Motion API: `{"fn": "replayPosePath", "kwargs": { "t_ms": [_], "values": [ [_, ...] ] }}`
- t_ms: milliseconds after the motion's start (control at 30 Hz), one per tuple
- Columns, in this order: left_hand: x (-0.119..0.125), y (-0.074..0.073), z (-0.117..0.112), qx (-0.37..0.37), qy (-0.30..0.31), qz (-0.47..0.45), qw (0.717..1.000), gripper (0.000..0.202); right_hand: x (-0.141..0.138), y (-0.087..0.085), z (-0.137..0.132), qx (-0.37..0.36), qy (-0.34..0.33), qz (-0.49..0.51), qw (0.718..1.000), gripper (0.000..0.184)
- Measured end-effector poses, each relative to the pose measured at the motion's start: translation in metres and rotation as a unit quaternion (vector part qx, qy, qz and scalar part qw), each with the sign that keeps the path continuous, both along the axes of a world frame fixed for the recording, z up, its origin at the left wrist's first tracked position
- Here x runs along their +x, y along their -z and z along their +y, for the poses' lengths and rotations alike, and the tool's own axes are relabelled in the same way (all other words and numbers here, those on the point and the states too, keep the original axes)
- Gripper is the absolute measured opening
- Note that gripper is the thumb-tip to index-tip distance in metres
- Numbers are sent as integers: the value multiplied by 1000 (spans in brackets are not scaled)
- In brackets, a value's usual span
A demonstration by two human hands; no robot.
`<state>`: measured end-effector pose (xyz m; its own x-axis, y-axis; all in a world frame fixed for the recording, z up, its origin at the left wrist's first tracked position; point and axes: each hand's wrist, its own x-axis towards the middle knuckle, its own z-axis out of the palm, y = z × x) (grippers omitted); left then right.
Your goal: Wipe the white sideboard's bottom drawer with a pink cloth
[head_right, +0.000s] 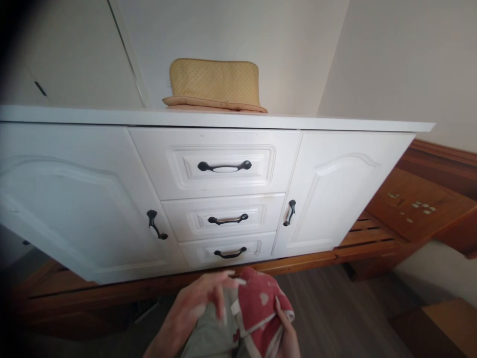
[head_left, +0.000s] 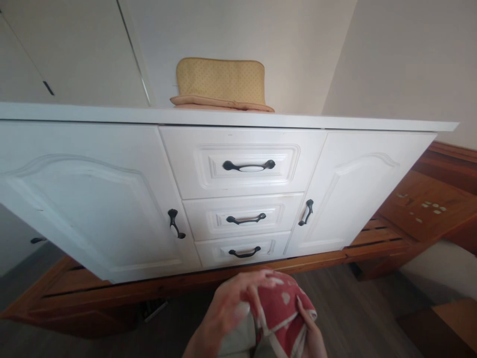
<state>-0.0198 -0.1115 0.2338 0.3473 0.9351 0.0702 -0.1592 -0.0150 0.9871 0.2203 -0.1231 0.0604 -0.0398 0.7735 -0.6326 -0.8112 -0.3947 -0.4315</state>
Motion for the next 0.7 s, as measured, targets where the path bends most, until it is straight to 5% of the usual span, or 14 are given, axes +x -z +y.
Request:
{"fn": "replayPosePath", "kwargs": {
  "t_ms": [100, 167, 267, 467, 700],
  "values": [
    [23, 55, 53, -61, -105, 71, 990, 49, 37, -9, -10, -14, 69, -5, 998, 50],
    [32, 95, 76, -24, -174, 162, 971, 51, 48, -19, -11, 5, 97, -30, 995, 44],
    [33, 134, 98, 39, -205, 367, 907, 48, 46, -43, -7, 28, 89, -42, 995, 38],
    [26, 139, 110, 30, -174, 484, 857, 45, 14, -94, 0, 45, 70, -3, 997, 44],
    [36, 132, 64, -6, -160, 506, 848, 39, 17, -101, 0, 46, -6, -24, 999, 46]
  ]
}}
